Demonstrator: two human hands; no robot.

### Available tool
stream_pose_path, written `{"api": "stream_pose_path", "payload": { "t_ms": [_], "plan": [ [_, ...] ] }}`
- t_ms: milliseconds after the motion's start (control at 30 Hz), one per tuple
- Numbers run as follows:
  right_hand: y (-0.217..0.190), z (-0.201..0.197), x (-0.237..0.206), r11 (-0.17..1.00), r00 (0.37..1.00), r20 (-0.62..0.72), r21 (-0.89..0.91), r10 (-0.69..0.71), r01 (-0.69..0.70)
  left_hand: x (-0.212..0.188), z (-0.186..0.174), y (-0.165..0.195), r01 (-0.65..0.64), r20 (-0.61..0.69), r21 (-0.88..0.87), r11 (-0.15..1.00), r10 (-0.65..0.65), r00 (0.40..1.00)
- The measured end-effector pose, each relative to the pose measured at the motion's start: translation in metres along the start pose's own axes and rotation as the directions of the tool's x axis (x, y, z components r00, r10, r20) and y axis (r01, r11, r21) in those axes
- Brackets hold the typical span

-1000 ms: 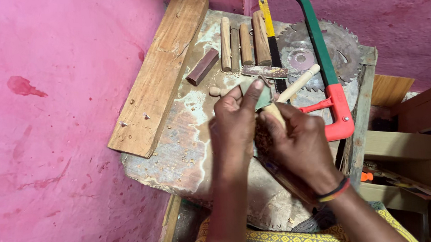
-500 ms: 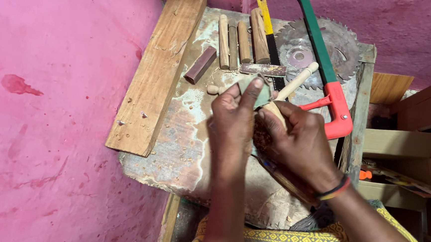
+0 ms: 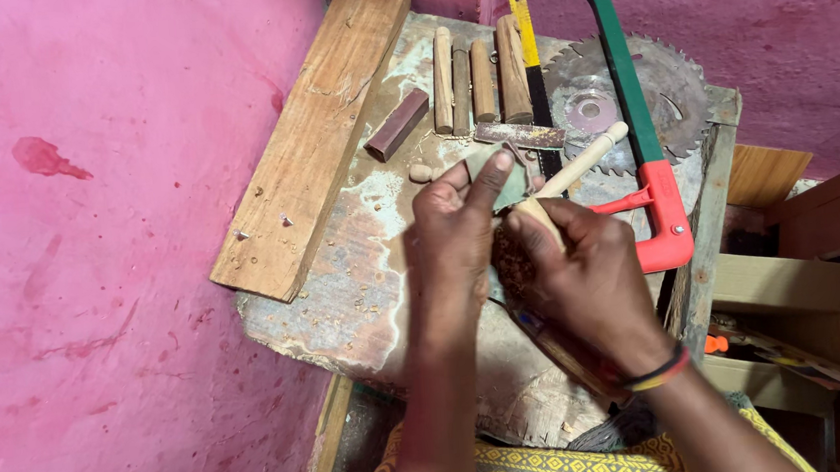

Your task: The person uses a chisel to shape a small wooden dowel, then smooths it with sandpaper. The dowel is rotated and inspected during the process.

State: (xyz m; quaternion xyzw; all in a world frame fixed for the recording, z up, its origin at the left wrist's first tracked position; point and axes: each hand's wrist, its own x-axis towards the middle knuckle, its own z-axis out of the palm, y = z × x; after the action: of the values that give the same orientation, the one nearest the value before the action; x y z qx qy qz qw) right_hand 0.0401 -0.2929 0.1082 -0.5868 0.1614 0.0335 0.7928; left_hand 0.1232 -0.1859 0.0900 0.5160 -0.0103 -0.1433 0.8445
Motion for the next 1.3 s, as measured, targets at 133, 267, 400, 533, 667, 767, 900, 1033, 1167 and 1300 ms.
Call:
{"api": "stream_pose_path", "payload": {
  "t_ms": [133, 267, 400, 533, 667, 767, 900, 1033, 1167, 1300],
  "plan": [
    [0.001, -0.002, -0.001, 0.91, 0.966, -0.08, -0.361, -0.246, 0.202, -0.007, -0.001, 0.009, 0.005, 0.092, -0.007, 1.0, -0.005, 0.996],
    [-0.002, -0.009, -0.004, 0.548, 0.808, 0.574, 0.636, 0.135, -0.543, -0.011, -0.016, 0.014, 0.063, 0.39, -0.391, 0.918, 0.103, 0.915],
    [-0.001, -0.008, -0.001, 0.871, 0.945, 0.29, 0.415, 0.15, -0.265, -0.004, -0.017, 0.008, 0.056, 0.327, -0.342, 0.938, 0.063, 0.943],
    [0.002, -0.004, 0.002, 0.949, 0.959, 0.072, -0.142, -0.275, 0.283, 0.002, -0.006, 0.001, 0.033, -0.093, 0.143, 0.989, -0.019, 0.995],
    [0.004, -0.007, 0.001, 0.952, 0.94, 0.157, -0.001, -0.304, 0.308, -0.002, -0.013, 0.008, 0.069, 0.175, -0.217, 0.974, -0.03, 0.984],
    [0.003, -0.01, 0.0, 0.494, 0.797, 0.589, 0.658, 0.133, -0.568, -0.005, -0.021, 0.015, 0.113, 0.353, -0.371, 0.922, 0.028, 0.935],
    [0.004, -0.009, 0.001, 0.872, 0.941, 0.3, 0.405, 0.158, -0.275, -0.002, -0.017, 0.018, 0.058, 0.275, -0.285, 0.957, 0.024, 0.961],
    [0.004, -0.009, 0.004, 0.944, 0.98, 0.012, -0.265, -0.199, 0.196, -0.002, -0.003, 0.014, 0.163, -0.26, 0.199, 0.966, -0.108, 0.96],
    [0.002, -0.012, 0.004, 0.995, 0.992, 0.121, 0.098, 0.023, -0.035, -0.003, -0.013, 0.015, 0.08, 0.059, -0.096, 0.992, -0.075, 0.995],
    [0.004, -0.011, 0.003, 0.514, 0.791, 0.601, 0.647, 0.111, -0.564, 0.001, -0.03, 0.011, 0.101, 0.359, -0.367, 0.925, 0.041, 0.932]
  ]
}}
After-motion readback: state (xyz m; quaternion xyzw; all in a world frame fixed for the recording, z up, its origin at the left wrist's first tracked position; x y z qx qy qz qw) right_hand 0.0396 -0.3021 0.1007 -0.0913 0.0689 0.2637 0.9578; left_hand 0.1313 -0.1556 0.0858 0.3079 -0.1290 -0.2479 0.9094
